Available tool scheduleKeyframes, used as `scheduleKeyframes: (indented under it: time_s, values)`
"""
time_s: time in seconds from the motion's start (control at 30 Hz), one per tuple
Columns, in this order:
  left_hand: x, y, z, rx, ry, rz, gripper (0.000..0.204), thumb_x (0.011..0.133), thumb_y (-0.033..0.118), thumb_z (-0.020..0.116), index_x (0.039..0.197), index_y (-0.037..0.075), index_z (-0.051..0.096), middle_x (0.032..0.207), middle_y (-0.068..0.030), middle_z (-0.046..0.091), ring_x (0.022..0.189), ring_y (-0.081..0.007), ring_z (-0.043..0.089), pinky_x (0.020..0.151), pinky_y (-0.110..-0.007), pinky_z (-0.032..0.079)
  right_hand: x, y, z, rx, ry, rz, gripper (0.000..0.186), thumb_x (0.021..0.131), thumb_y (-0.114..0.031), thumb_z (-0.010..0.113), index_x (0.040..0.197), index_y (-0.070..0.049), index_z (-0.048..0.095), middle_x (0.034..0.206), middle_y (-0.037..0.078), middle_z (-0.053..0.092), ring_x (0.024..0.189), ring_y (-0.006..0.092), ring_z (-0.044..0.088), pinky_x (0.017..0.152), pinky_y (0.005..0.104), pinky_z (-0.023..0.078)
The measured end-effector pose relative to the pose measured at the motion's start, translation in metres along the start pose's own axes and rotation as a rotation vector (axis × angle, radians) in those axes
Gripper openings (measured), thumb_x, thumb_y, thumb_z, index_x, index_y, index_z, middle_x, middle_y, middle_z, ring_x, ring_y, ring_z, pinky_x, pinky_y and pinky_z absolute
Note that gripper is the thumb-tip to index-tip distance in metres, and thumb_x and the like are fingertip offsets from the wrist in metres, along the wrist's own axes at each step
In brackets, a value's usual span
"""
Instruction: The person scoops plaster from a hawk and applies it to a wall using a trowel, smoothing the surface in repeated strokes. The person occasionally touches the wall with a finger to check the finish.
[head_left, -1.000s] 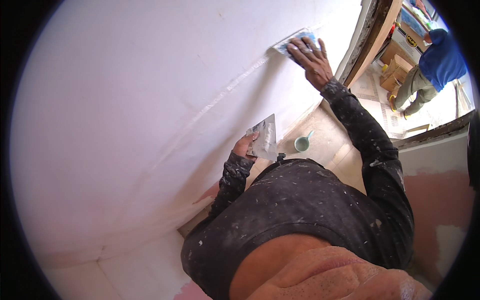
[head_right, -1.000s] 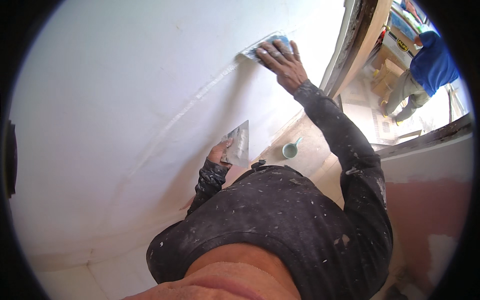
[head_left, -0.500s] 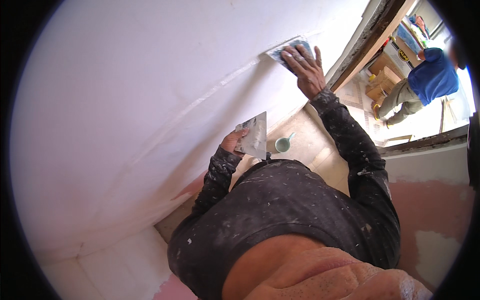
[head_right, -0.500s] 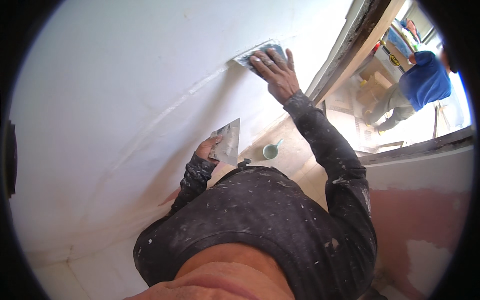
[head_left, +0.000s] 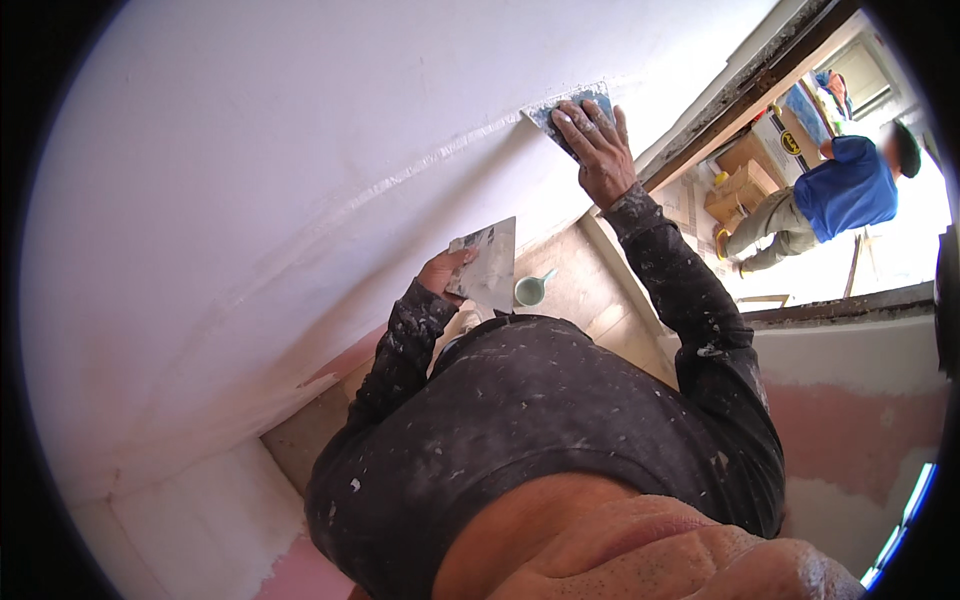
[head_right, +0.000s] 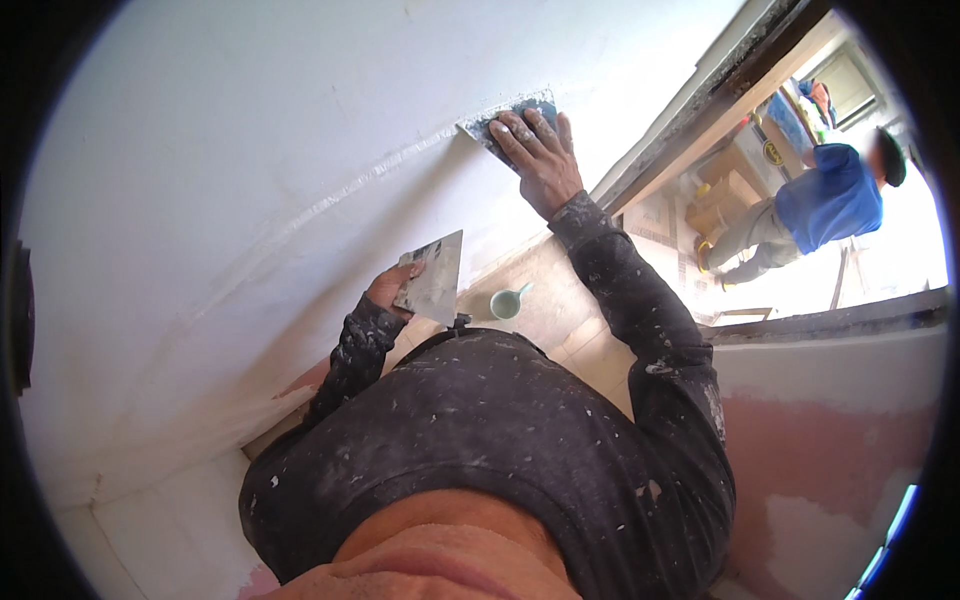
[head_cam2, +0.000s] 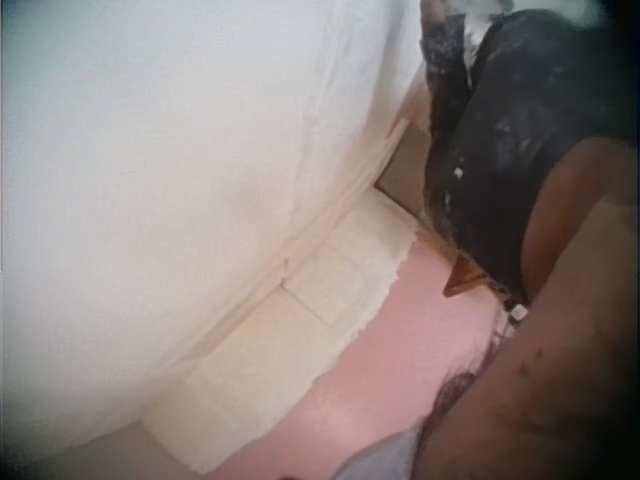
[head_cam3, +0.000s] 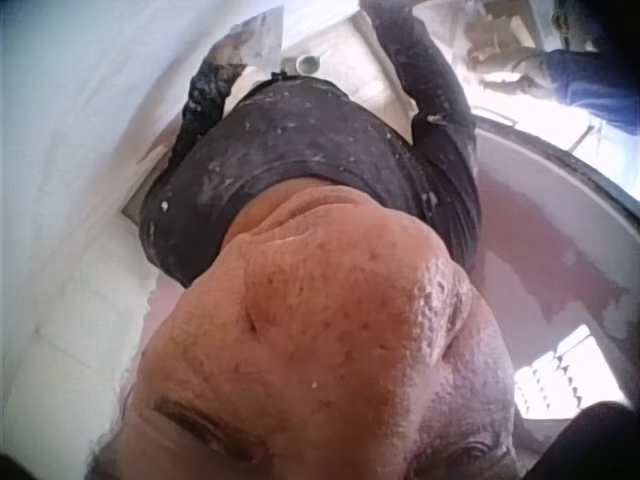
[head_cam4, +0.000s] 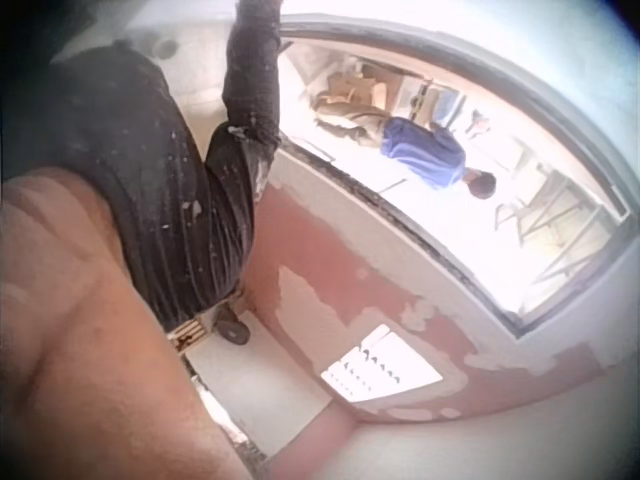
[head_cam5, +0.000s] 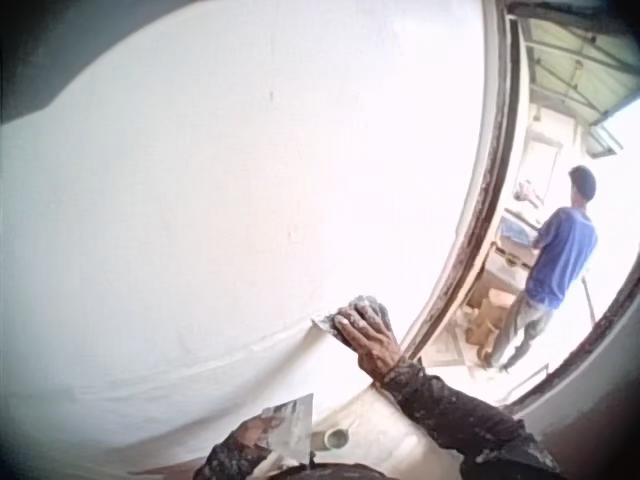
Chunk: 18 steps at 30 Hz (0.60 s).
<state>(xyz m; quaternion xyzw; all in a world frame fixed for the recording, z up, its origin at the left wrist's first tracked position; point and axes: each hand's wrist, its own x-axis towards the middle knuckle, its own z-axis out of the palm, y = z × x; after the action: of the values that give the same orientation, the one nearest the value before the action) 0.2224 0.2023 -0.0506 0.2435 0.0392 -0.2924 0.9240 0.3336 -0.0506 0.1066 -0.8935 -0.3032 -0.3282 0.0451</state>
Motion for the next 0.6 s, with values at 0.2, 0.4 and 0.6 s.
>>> scheduleKeyframes:
  time_s: [0.2,0.4,0.6]
  values:
    - [-0.001,-0.002,0.003,-0.033,-0.007,0.105,0.036,0.089,0.011,0.064,0.12,-0.002,0.052,0.104,-0.0132,0.065,0.093,-0.0232,0.068,0.084,-0.04,0.058,-0.046,-0.026,-0.017,0.216,-0.105,-0.05,0.057,0.086,0.011,0.043,0.136,-0.016,0.052,0.134,0.01,0.056,0.132,0.0299,0.045,0.112,0.0523,0.031]
    - [0.008,-0.01,-0.006,-0.216,-0.202,0.073,0.035,0.095,0.013,0.054,0.126,-0.003,0.048,0.114,-0.0167,0.062,0.104,-0.0261,0.064,0.093,-0.04,0.053,-0.093,-0.112,-0.013,0.533,-0.19,-0.182,0.062,0.082,0.014,0.045,0.135,-0.016,0.052,0.141,0.013,0.048,0.136,0.0314,0.039,0.114,0.0467,0.032]
    - [-0.029,0.005,0.002,-0.23,-0.273,0.161,0.042,0.096,0.016,0.051,0.133,-0.001,0.043,0.121,-0.0173,0.059,0.11,-0.0289,0.061,0.097,-0.043,0.051,-0.195,-0.069,0.016,0.411,-0.571,0.022,0.062,0.082,0.013,0.041,0.136,-0.014,0.051,0.139,0.017,0.05,0.133,0.0322,0.043,0.113,0.0449,0.032]
